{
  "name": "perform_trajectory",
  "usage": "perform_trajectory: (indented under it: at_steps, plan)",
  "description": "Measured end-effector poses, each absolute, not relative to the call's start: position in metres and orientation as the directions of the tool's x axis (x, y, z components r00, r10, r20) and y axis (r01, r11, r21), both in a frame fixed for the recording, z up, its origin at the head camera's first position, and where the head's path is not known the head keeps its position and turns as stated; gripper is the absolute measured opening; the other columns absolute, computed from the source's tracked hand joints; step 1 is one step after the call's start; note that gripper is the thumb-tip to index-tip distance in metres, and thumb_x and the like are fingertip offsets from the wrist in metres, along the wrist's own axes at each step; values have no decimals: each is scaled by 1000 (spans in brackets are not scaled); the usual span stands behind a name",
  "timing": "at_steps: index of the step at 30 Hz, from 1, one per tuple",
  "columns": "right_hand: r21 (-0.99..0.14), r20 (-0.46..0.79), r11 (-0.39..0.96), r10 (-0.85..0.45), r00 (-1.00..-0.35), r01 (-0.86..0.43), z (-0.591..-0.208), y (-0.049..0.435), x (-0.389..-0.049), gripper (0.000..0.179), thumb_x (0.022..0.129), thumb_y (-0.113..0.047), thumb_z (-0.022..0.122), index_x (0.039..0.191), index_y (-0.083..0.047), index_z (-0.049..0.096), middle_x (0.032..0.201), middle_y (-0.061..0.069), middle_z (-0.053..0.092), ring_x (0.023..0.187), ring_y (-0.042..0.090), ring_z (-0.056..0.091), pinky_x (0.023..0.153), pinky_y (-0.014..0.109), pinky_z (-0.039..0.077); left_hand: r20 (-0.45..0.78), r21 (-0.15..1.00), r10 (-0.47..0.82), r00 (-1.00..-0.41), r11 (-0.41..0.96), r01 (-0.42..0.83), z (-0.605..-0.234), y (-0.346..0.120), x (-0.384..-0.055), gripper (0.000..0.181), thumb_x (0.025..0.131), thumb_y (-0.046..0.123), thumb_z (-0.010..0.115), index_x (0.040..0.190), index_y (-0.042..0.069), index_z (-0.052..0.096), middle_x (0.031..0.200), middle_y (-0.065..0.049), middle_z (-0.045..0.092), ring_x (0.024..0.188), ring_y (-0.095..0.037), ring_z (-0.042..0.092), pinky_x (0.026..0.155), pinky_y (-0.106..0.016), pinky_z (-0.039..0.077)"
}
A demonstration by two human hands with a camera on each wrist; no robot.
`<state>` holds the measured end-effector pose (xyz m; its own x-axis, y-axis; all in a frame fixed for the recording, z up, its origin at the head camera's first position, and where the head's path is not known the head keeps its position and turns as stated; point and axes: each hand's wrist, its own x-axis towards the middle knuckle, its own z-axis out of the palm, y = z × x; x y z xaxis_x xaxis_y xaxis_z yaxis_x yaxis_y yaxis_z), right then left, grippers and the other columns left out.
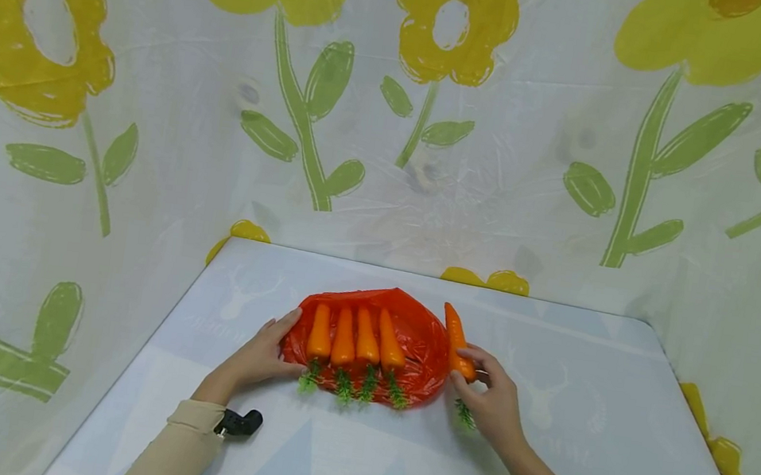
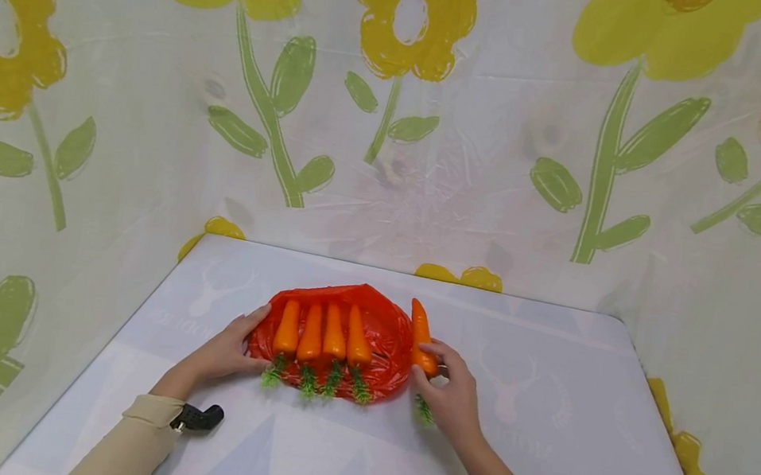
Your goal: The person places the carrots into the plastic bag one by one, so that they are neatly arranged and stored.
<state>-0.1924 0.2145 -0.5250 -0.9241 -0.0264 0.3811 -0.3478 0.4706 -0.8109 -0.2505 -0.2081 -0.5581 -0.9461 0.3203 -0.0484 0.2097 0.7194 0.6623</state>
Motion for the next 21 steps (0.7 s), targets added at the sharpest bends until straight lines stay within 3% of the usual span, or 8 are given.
perform_trajectory:
  at_steps: [21]
  plan:
    - [-768,422,483,-112,-900,-421,-520,199,-192,33,90,-9,77,122,-13,68,138,10,62,118,27,62,88,29,57,-35,650,335,-942,723,233,-559,-208,-251,116,78,55,83,164,12,18,168,-13,23,153,-43,17,123,-60,14]
